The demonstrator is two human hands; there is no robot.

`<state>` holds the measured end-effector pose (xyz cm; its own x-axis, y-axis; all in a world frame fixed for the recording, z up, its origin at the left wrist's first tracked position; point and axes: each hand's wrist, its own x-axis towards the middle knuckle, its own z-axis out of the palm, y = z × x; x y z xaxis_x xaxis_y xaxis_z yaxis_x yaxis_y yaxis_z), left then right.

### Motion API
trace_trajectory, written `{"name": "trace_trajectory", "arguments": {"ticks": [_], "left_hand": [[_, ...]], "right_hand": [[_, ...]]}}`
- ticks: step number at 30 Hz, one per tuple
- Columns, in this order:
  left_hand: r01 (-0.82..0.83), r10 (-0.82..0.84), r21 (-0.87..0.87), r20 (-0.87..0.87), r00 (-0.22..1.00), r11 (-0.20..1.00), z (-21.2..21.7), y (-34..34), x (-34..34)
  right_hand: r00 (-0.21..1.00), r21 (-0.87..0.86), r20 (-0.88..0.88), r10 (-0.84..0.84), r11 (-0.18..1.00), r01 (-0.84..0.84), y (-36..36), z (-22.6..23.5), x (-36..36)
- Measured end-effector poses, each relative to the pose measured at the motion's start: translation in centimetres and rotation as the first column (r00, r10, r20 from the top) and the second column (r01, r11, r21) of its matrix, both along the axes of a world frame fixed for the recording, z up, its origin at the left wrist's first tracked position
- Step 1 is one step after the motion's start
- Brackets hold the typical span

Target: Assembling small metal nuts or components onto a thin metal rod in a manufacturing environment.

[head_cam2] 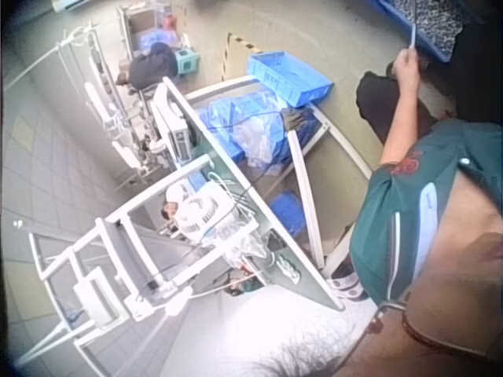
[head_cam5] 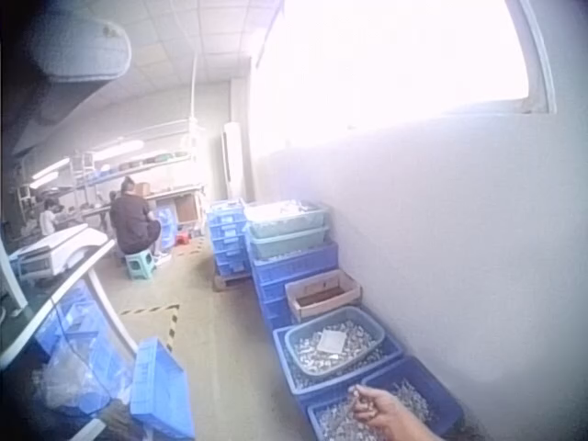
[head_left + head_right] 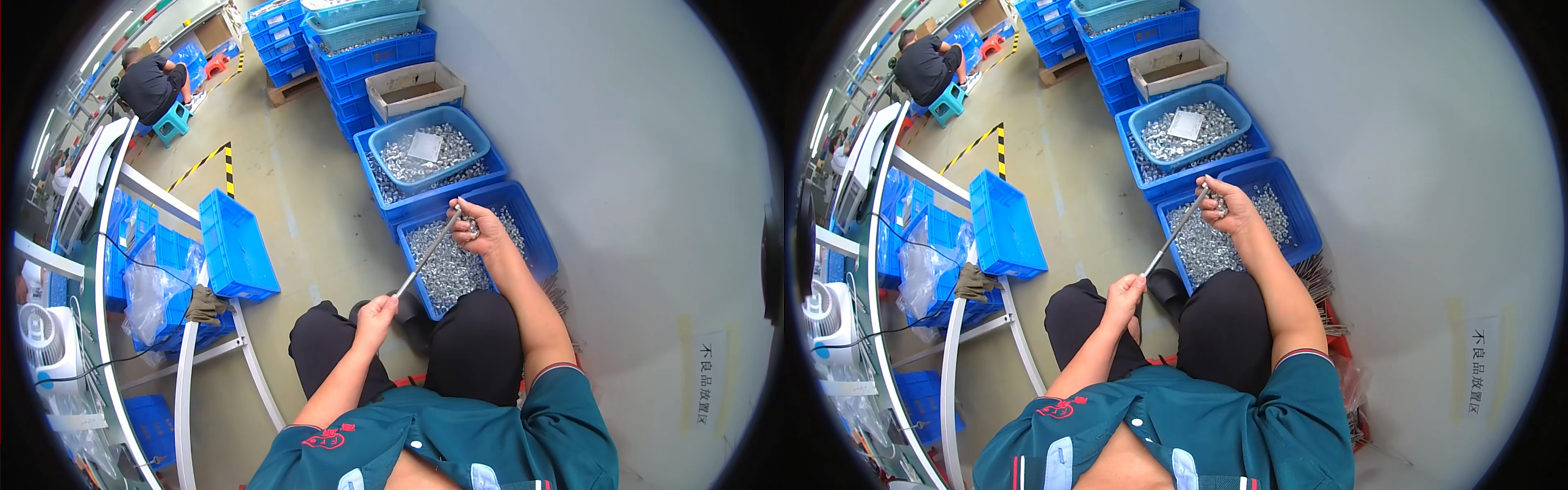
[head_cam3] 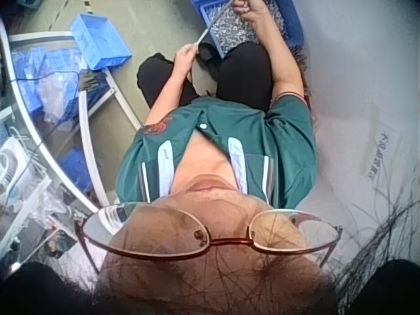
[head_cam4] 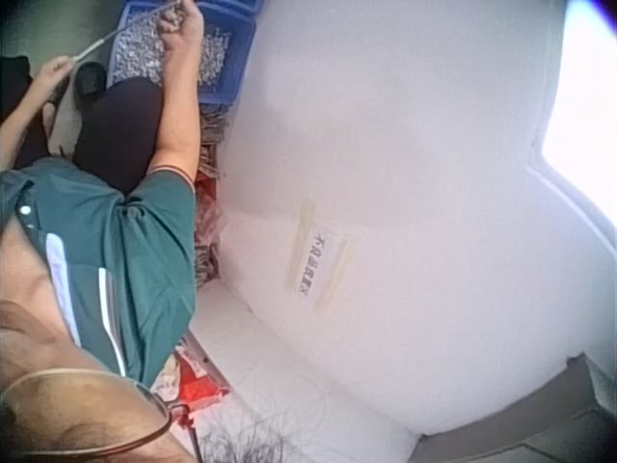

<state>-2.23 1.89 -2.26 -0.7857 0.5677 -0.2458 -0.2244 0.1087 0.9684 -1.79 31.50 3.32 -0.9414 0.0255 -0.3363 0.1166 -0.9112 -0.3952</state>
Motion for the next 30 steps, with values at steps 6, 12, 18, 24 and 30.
{"name": "trace_trajectory", "arguments": {"ticks": [6,12,18,24,30], "left_hand": [[-0.008,0.008,0.005,0.001,1.000,1.000,-0.2,-0.1,-0.1],[-0.015,0.014,-0.030,-0.056,0.998,0.999,-0.2,-0.2,-0.1],[-0.056,0.031,-0.112,-0.208,0.978,0.992,0.0,-0.5,0.0],[-0.059,0.046,-0.053,-0.223,0.974,0.997,-0.2,0.1,0.0],[-0.055,0.058,0.043,-0.080,0.995,0.998,0.7,1.2,-0.5]], "right_hand": [[1.000,-0.043,-0.010,0.016,0.999,-0.016,0.0,0.2,0.0],[0.996,-0.089,0.011,0.086,0.992,-0.085,0.5,0.2,0.0],[0.981,0.163,0.077,0.178,0.968,-0.188,1.6,1.3,0.3],[0.980,-0.021,-0.056,0.189,0.981,-0.191,0.6,1.4,0.6],[0.971,0.392,0.086,0.225,0.888,-0.241,-1.0,3.0,0.8]]}}
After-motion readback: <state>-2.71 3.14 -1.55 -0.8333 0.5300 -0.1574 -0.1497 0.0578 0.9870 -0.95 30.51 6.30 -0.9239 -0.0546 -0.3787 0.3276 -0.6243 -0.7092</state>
